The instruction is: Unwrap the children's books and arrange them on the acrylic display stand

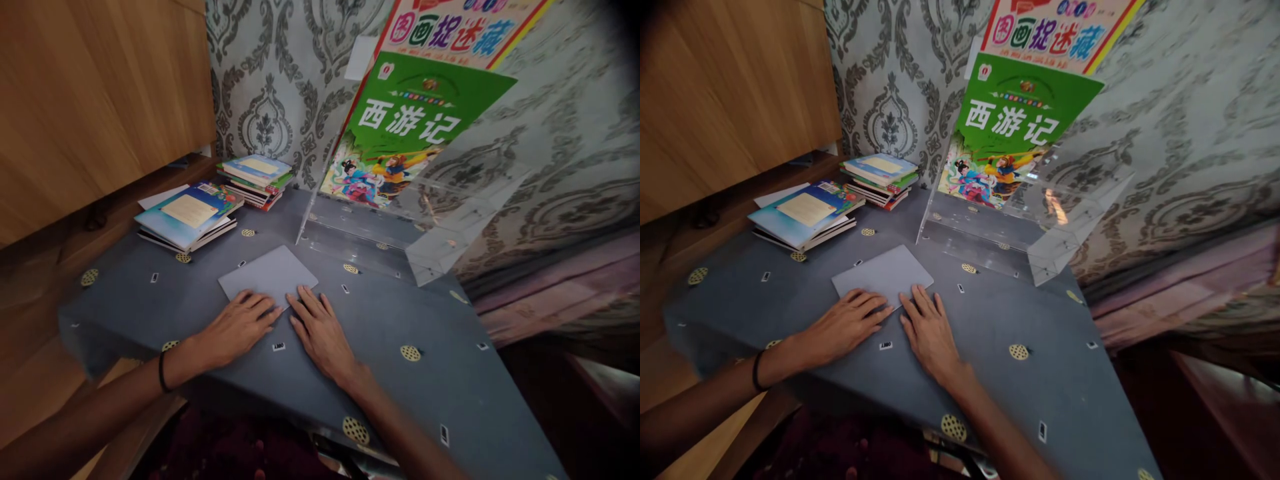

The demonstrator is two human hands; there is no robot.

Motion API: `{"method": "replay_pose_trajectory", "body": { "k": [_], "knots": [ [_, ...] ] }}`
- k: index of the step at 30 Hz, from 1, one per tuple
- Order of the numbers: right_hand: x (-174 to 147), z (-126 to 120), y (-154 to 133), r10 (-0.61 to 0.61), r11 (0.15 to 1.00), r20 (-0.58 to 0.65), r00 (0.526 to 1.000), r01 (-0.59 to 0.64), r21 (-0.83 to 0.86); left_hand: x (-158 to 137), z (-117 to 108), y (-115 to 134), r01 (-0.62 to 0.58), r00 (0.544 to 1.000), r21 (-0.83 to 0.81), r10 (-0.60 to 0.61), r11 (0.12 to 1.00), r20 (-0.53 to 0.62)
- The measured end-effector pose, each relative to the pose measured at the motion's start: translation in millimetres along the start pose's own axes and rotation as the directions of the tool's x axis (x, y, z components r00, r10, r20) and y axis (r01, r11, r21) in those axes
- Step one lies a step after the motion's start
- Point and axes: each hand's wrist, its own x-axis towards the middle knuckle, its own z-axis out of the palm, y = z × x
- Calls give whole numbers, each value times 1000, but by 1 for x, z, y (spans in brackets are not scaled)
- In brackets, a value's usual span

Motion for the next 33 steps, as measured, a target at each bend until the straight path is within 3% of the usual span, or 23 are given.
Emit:
{"method": "replay_pose_trajectory", "body": {
  "k": [7,15,18,22,25,33],
  "knots": [
    [0,-4,-5,3,999,35,999,-1,-53,-23,-9,-1,-33,999,56,34,998,-21],
    [-1,-4,-3,-10,998,24,1000,11,-56,-47,-16,-2,-5,1000,-36,4,999,-23],
    [-1,-4,-3,-18,998,20,1000,19,-60,-52,-14,-15,90,995,-46,-92,995,-35],
    [-1,-2,-2,-36,995,0,999,36,-89,-60,-7,-40,321,943,10,-319,947,-90],
    [-1,-1,-1,-45,992,-8,999,43,-119,-65,-2,-47,344,935,33,-340,938,-99],
    [-1,1,0,-56,991,-27,998,53,-123,-62,-8,-5,198,972,25,-193,980,-133]
  ]
}}
